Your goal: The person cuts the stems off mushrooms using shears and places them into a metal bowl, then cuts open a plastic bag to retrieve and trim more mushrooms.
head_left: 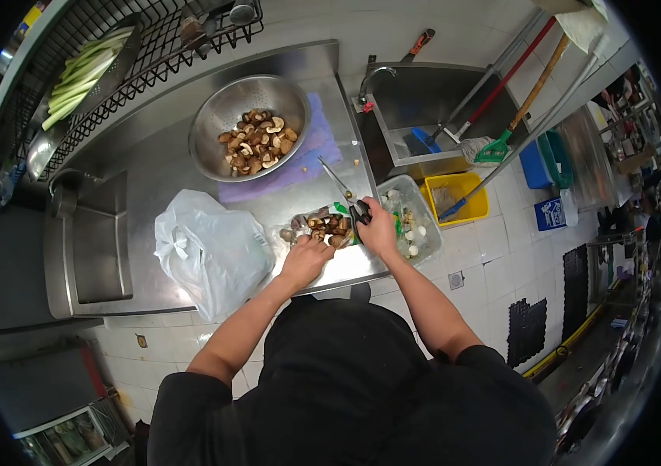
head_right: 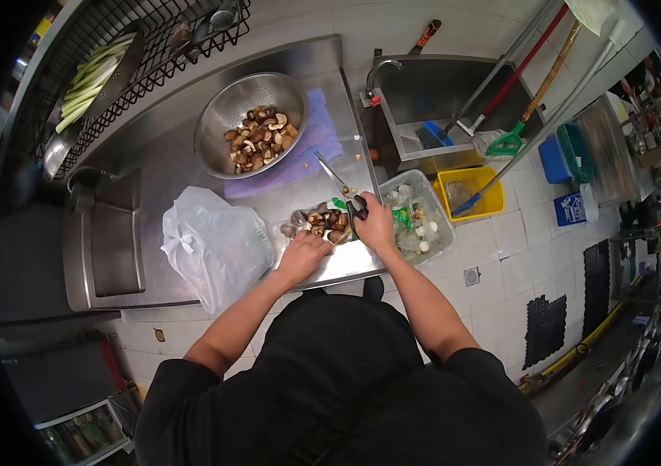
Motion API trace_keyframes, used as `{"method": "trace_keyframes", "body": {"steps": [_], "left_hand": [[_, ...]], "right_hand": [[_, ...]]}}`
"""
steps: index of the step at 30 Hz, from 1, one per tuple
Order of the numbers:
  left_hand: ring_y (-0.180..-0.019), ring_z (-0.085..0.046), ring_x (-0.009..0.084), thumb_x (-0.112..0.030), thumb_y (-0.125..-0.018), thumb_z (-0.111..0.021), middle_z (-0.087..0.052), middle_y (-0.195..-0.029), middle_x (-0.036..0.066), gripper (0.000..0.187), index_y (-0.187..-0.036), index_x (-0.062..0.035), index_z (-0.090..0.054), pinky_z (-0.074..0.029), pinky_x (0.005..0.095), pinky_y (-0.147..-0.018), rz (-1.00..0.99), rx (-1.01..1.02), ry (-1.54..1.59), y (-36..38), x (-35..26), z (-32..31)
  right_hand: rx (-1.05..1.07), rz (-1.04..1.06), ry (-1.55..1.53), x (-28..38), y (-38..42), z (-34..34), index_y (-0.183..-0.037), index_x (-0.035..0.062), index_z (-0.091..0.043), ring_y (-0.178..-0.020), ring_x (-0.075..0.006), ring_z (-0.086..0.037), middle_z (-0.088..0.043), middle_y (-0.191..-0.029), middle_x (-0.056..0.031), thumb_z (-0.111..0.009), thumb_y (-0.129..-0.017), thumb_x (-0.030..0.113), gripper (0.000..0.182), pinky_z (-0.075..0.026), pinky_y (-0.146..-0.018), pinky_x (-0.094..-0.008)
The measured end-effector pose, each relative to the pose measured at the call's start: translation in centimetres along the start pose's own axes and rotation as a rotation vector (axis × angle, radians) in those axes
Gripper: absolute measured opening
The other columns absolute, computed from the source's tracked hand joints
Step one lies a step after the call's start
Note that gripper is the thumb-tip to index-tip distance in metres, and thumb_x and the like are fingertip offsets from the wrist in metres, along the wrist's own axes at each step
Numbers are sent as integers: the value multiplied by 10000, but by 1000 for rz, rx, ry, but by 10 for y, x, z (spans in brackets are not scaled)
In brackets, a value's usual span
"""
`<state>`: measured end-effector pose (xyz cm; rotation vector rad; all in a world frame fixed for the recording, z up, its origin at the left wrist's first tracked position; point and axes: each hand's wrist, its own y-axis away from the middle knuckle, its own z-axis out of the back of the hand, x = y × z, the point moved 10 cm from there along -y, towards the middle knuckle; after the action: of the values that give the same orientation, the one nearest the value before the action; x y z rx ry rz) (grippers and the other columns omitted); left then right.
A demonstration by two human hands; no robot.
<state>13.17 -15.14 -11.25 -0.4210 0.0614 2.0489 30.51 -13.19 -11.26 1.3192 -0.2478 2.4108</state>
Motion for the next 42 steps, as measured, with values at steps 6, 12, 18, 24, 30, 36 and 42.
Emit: {"method": "trace_keyframes", "body": {"steps": [6,12,18,24,30,36,42], "left_hand": [[-868,-614,182,-121,-805,-563,-628,-809,4,140,-912,-150,-648,-420,341,-805,-76,35,-44,22,10,4],[-852,-599,172,-141,-819,-573,-606,-784,0,79,-867,-139,-636,-432,330,-808,-125,23,-126,31,22,15],[-847,-635,251,-269,-950,-594,-601,-797,52,198,-915,-82,-648,-522,383,-746,75,-129,-33,13,10,47],[-712,-709,358,-397,-886,-679,-702,-789,214,407,-951,-1,-609,-564,456,-622,590,94,48,-20,27,3],[-732,-714,335,-370,-884,-676,-702,-768,184,393,-1010,-3,-610,-568,424,-640,728,48,129,-10,31,-13],[-892,-681,166,-9,-839,-696,-664,-1059,109,385,-1208,-15,-584,-571,304,-753,856,-457,1095,25,57,-8],[-975,-667,186,13,-955,-557,-661,-1107,112,376,-1330,26,-534,-583,322,-858,870,-388,1613,25,58,-12]], "right_hand": [[-21,33,36,-16,-19,-3,-1114,48,-634,-850,-417,-677,-684,-865,-239,-673,-729,31,387,-534,-741,-446],[-17,29,52,-16,-27,0,-1154,44,-643,-912,-387,-688,-703,-926,-229,-675,-732,12,424,-543,-794,-411],[217,33,85,-15,-28,29,-1174,-19,-624,-825,-267,-712,-722,-896,-174,-792,-745,101,476,-543,-754,-349],[362,-105,-273,-22,46,32,-1182,-35,-615,-716,-104,-636,-706,-823,-56,-867,-768,203,540,-490,-629,-262],[603,-583,-503,-58,137,8,-1161,3,-641,-646,-54,-594,-677,-775,-10,-855,-790,202,472,-443,-495,-228],[461,-277,-385,-43,136,26,-1169,-18,-631,-700,-111,-612,-652,-777,-17,-833,-810,249,491,-496,-589,-289],[383,191,169,3,130,41,-1279,17,-571,-779,-319,-673,-665,-898,-179,-748,-823,288,559,-541,-702,-409]]}}
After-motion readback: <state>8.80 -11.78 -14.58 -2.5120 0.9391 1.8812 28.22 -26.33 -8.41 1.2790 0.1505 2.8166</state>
